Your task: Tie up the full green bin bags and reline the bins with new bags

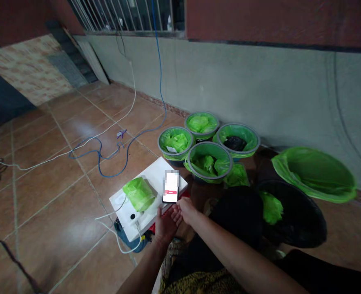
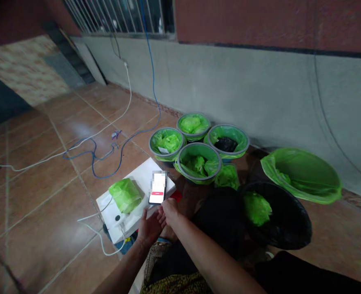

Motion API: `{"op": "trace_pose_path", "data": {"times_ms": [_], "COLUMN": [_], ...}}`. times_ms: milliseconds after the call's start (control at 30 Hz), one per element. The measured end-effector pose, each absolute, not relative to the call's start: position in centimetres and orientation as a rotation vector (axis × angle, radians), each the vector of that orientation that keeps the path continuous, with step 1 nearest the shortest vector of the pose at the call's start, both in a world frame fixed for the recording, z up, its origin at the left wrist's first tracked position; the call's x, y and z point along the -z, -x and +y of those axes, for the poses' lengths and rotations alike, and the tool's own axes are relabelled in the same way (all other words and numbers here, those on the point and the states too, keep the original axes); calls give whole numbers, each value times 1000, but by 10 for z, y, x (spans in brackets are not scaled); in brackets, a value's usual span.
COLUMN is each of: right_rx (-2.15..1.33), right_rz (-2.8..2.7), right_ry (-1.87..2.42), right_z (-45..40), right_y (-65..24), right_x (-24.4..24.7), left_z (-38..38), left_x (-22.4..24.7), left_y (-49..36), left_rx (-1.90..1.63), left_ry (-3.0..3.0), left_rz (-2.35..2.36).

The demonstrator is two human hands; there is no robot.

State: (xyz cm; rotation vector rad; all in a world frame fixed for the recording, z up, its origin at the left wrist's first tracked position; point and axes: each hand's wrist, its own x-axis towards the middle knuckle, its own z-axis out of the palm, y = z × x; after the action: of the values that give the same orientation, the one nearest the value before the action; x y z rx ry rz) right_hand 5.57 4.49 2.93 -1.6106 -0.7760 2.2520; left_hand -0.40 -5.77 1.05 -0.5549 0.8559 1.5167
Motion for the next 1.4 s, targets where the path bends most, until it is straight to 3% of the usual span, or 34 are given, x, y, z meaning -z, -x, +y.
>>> {"op": "trace_pose_path", "data": {"times_ms": [300,533,700,833,1000,1133,1233,1400], "right_rx": [-2253,-2169,-1542,-1279,-959,-865,-906,-882], "right_rz": [-474,-789,-891,-1438,-2224,-2477,-2593,-2681], "right_ry": [1673,1233,1711,2015,2127,2202,2140,2082], "right_z": [57,69,73,68,87,106,106,101], "right_y": [-75,-218,-366,-436,-442,-424,-415,-420], "right_x": [-60,-122,-80,-44,-41,-26,-1,35], "left_z": [-63,-41,7,49,105,136,141,140], "left_x": [-32,-70,-121,-136,-97,-50,-15,29], "left_y": [-20,-50,-96,-153,-223,-254,-262,-263], "left_rx": [-1353,-1289,-1320,-870,-98,401,541,485], "left_ry": [556,223,-453,-992,-1949,-2395,-2475,-2532], "left_rz": [932,1075,1076,930,1068,984,964,1011]}}
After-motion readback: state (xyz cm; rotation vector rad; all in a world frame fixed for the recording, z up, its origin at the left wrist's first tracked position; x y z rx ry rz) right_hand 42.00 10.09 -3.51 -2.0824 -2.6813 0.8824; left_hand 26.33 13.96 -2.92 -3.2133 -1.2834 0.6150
